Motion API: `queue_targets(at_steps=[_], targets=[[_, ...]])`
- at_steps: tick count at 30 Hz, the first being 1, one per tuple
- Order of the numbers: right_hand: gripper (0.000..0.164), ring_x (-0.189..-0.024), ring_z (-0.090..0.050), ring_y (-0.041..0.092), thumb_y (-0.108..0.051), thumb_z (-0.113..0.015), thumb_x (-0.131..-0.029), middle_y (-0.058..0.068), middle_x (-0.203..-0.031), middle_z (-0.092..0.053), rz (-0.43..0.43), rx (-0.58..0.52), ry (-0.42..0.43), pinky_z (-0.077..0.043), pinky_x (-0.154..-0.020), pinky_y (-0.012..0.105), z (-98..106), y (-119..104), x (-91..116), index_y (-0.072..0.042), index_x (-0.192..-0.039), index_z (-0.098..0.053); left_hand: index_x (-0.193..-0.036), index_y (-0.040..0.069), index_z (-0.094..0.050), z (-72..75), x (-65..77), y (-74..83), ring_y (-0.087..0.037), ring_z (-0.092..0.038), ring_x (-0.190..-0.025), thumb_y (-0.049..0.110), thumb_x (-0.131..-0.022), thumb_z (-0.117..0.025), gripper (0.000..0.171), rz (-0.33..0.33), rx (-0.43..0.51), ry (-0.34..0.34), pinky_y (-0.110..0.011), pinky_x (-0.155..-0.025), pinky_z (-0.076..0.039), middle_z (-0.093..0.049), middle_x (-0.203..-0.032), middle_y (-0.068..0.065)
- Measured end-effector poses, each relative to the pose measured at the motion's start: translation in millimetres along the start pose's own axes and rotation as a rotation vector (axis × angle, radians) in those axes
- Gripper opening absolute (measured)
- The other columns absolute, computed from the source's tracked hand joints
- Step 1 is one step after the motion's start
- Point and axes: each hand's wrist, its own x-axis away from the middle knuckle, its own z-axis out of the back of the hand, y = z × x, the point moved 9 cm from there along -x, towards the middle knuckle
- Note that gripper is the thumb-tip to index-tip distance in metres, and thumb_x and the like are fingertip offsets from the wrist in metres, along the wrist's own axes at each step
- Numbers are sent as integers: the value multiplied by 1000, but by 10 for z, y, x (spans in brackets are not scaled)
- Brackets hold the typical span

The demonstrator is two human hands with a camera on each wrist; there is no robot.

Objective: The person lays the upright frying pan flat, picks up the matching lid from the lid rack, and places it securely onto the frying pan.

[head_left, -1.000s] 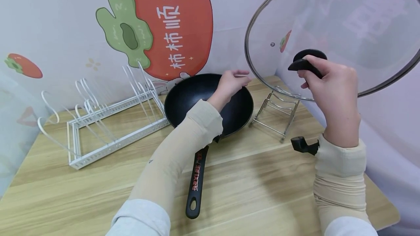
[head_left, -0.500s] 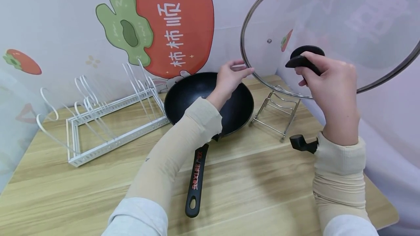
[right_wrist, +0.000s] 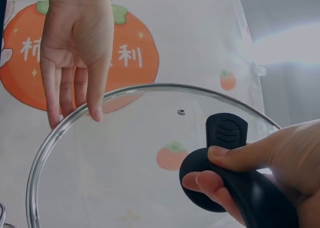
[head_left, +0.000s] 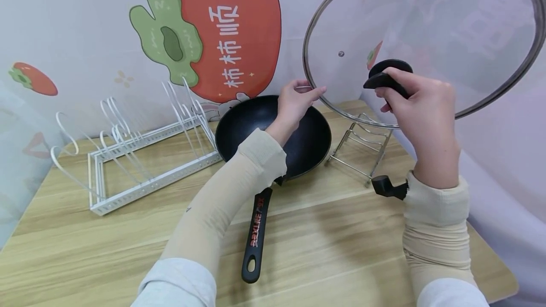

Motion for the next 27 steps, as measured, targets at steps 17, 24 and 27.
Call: queue_targets(at_steps=[17,24,27], targets=[[20,-57,-61,-8,-7,-69,-96,-25,-76,-67,8,-104,-18,-49,-66,11,-51,-77,24,-16,-108,-82,-111,5,-64,214,83,101,-20,-72,-87,21,-87,-85,36,-66,-48,34,-27,-82,-57,-71,-98,-7],[18,-56,-63,-3,-7,-69,-95,-21,-74,-68,8,-161,-17,-51,-64,12,-80,-114,33,-14,-106,-82,-108,7,-65,320,126,159,-17,-64,-95,25,-88,-84,32,-119,-114,57,-28,-82,-55,-70,-101,-5],[17,-55,-63,-2,-7,-71,-95,-21,-74,-68,7,-170,-13,-51,-63,12,-87,-132,35,-13,-105,-82,-107,8,-65,363,139,180,-18,-63,-97,26,-89,-83,32,-136,-131,60,-29,-82,-54,-69,-101,-4]])
